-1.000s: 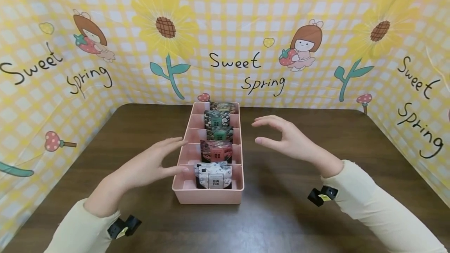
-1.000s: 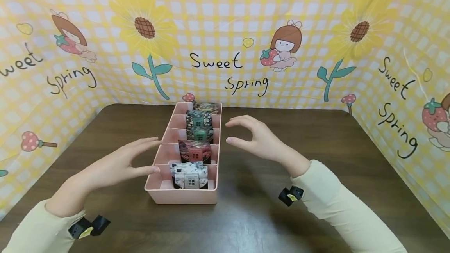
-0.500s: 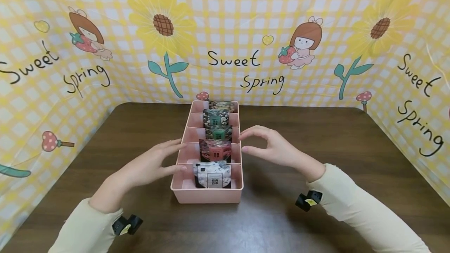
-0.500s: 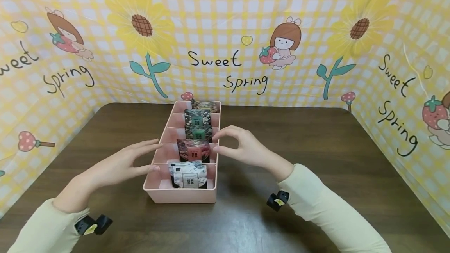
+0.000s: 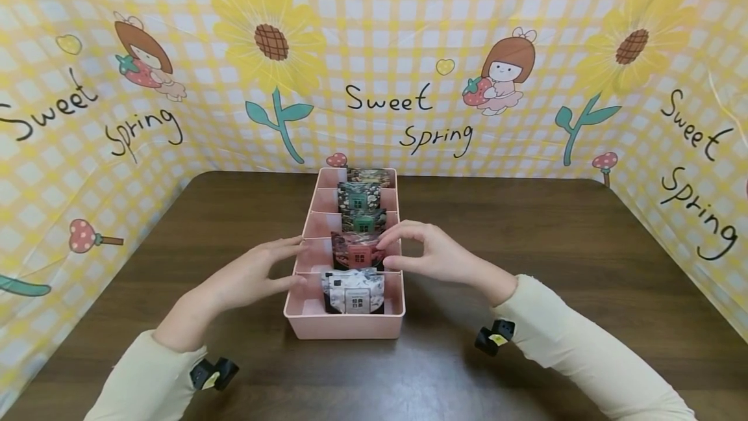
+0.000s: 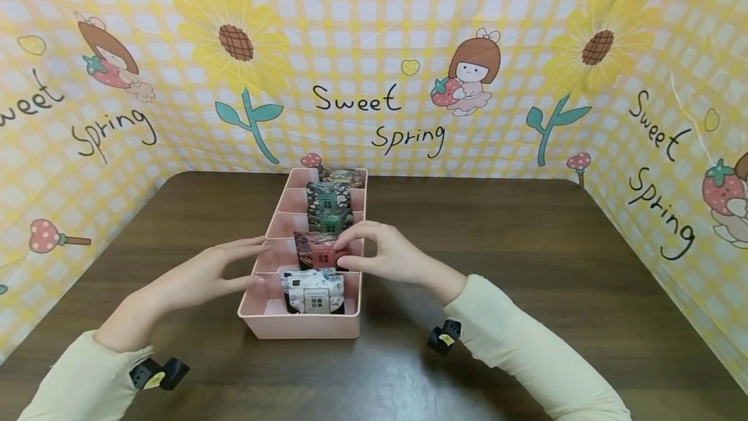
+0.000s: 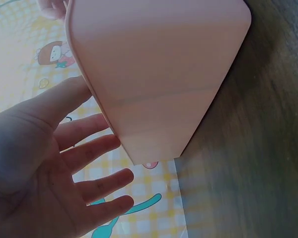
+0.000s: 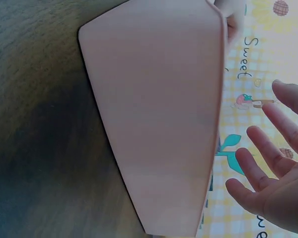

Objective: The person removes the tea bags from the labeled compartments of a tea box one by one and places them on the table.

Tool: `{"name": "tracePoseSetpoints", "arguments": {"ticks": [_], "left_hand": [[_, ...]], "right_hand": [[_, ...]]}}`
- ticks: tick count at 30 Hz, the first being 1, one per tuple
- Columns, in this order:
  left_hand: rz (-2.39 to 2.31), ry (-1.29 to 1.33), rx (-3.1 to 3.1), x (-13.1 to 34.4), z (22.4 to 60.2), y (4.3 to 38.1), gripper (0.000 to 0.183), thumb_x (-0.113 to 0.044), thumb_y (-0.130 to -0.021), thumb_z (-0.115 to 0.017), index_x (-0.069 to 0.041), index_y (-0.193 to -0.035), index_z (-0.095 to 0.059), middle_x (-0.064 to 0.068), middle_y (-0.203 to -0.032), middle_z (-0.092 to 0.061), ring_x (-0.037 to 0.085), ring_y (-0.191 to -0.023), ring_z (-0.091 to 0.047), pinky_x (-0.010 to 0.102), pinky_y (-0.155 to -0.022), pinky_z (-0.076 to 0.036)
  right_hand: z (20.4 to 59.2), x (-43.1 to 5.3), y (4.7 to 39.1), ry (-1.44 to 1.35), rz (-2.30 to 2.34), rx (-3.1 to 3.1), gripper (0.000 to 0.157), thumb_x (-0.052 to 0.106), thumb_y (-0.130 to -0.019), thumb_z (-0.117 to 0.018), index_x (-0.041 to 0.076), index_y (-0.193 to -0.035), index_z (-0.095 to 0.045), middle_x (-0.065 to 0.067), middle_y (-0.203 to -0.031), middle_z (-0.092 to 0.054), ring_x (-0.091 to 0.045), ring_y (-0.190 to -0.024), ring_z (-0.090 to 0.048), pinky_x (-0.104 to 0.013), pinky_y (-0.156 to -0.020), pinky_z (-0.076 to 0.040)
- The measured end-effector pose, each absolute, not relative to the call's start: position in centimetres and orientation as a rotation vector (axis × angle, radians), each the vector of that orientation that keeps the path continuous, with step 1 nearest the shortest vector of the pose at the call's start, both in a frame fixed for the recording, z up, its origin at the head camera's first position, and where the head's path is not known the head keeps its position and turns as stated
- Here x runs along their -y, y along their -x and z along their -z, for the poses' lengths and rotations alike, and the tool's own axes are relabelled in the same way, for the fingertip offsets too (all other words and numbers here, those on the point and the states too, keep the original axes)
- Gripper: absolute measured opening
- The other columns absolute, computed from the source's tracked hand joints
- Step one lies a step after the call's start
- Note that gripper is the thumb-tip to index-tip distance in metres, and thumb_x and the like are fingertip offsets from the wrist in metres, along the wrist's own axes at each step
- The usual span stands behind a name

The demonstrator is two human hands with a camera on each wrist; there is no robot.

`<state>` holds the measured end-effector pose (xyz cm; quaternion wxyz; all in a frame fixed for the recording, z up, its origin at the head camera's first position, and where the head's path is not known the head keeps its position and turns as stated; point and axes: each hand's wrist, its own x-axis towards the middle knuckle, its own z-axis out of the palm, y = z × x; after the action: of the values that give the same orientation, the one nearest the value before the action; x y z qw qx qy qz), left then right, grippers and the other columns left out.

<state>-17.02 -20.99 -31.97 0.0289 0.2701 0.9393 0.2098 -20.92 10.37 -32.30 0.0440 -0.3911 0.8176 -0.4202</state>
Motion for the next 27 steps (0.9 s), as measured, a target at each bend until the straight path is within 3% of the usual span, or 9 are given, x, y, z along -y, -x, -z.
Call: {"name": "tracePoseSetpoints", "arguments": {"ticks": [8,27], "left_hand": [[-0.656,-0.808,-2.888,21.0,32.0,17.0,0.055,-0.028,-0.087,-0.065,-0.001,-0.132,-0.051,0.023,-0.141,-0.044,0.041,-0.13,-0.042,0.055,-0.105,-0.036],[-0.682,-0.79,-2.896,21.1,32.2,17.0,0.055,-0.029,-0.086,-0.066,-0.001,-0.131,-0.052,0.023,-0.141,-0.045,0.04,-0.129,-0.043,0.054,-0.105,-0.036]], "right_hand": [[33.1,-9.7,20.9,1.238,1.231,-2.453,0.02,0.015,-0.084,-0.069,0.008,-0.103,-0.069,-0.009,-0.119,-0.064,-0.018,-0.115,-0.056,-0.043,-0.101,-0.042],[34.1,-9.2,21.0,1.231,1.142,-2.505,0.011,0.017,-0.082,-0.071,0.015,-0.093,-0.071,-0.007,-0.124,-0.061,-0.021,-0.118,-0.054,-0.042,-0.102,-0.041]]}}
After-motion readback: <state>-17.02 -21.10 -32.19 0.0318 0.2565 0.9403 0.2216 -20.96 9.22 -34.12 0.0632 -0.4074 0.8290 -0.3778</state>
